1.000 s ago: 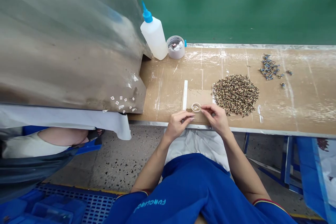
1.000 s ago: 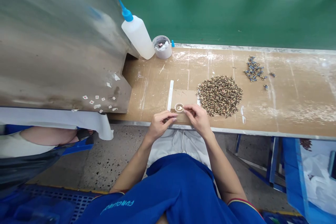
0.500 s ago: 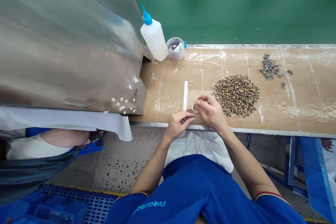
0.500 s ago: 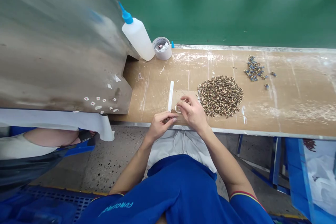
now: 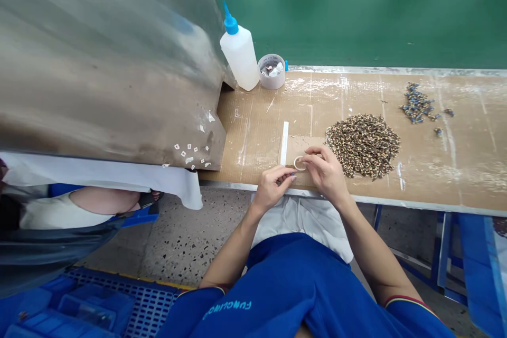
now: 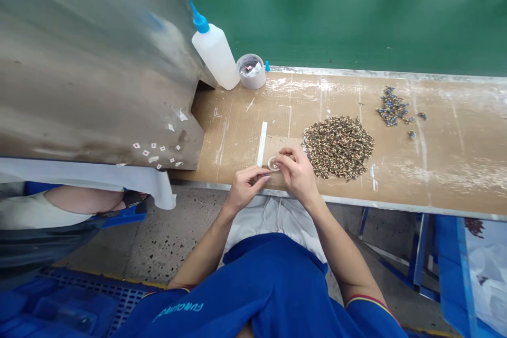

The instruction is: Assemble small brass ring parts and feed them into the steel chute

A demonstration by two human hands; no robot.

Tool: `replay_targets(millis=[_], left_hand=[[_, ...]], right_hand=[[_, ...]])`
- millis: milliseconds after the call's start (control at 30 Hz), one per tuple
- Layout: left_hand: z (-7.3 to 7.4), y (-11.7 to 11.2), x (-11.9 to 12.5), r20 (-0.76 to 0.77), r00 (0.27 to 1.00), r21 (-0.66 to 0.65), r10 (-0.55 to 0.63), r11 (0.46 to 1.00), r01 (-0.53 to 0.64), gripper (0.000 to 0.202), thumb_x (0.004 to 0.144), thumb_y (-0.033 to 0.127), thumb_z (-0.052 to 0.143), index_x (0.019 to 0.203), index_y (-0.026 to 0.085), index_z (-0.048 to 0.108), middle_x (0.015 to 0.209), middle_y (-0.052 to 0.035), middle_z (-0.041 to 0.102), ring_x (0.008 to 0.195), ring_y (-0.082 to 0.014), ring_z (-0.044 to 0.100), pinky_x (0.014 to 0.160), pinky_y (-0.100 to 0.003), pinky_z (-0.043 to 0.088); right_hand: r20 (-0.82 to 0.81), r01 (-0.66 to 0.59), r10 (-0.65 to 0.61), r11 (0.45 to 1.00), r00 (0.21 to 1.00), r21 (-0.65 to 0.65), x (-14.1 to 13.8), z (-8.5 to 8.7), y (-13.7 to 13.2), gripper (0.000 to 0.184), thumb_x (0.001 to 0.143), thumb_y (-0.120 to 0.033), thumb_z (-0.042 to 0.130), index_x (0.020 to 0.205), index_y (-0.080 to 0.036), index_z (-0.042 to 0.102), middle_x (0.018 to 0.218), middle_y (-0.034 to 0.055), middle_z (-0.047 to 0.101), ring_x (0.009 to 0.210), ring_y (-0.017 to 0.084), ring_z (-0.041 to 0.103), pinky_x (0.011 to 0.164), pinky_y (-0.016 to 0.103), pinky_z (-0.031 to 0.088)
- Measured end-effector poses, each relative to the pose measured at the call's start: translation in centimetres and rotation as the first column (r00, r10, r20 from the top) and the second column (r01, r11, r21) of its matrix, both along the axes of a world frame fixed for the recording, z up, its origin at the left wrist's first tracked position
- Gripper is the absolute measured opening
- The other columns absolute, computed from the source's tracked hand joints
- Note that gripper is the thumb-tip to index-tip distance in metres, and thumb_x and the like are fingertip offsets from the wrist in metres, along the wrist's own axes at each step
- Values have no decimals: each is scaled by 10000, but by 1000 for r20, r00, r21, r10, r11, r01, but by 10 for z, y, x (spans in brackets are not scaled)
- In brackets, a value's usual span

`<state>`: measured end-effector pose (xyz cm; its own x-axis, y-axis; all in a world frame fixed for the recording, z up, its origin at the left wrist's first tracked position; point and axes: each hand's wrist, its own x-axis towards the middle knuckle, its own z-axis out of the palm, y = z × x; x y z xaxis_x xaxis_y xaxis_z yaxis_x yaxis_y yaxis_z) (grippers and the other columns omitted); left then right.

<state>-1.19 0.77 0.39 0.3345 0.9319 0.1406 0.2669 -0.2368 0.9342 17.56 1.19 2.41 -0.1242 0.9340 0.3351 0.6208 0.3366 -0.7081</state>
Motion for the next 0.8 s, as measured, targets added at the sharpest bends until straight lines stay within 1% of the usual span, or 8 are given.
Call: replay_targets(millis=[100,200,333,467,533,633,700,800], left_hand=[[1,0,0,6,1000,0,-2,1000,2,153,928,235,636,972,145,751,762,-35,659,616,-104,567,553,-204,447],[2,0,1,12,1000,13,-3,1000,3,139,922,217,637,964,145,749,747,-27,650,607,-101,559,550,-200,443],[2,0,1,3,1000,38,-8,999,8,144,926,206,629,979,140,746,751,-29,651,614,-102,562,555,-199,441],[3,1,-1,-28,999,48,-35,998,37,171,948,238,610,989,142,746,780,-46,675,625,-111,574,561,-208,448],[3,1,-3,-48,996,73,-78,994,81,182,955,254,609,985,141,748,795,-54,683,617,-110,567,573,-215,453],[3,2,-5,-66,987,110,-145,982,152,197,964,269,603,991,141,751,810,-61,688,628,-115,571,594,-225,461],[2,3,-5,-77,985,118,-156,979,165,207,972,277,592,994,146,750,813,-62,691,647,-122,587,608,-231,468],[0,3,-5,-106,983,127,-152,978,165,211,978,287,585,983,155,749,810,-60,693,679,-134,613,634,-240,484]], right_hand=[[53,82,-84,996,995,29,2,3,-3,209,975,-231,532,893,-274,720,999,77,648,906,230,605,801,392,519],[73,34,-34,999,997,7,3,6,-8,195,965,-205,540,900,-264,715,962,76,641,881,228,602,782,383,511],[-10,-33,33,999,999,-24,-1,4,-7,197,957,-180,528,912,-251,706,983,75,637,886,216,628,805,389,534],[-148,70,-75,997,986,-38,-3,3,-5,145,958,-246,548,891,-249,677,977,75,659,927,224,647,788,390,554],[-287,130,-146,989,947,-74,-2,3,-9,132,966,-298,550,897,-247,651,947,71,678,915,220,657,745,368,558],[-495,190,-256,965,830,-182,-2,-1,-20,172,972,-391,553,910,-242,613,887,56,690,763,185,650,672,332,552],[-560,209,-310,949,768,-238,-3,-6,-28,225,960,-456,567,900,-241,597,853,48,688,691,169,626,642,320,548],[-584,219,-339,938,738,-268,-7,-14,-36,283,940,-517,581,879,-241,584,827,44,685,674,170,620,627,316,547]])
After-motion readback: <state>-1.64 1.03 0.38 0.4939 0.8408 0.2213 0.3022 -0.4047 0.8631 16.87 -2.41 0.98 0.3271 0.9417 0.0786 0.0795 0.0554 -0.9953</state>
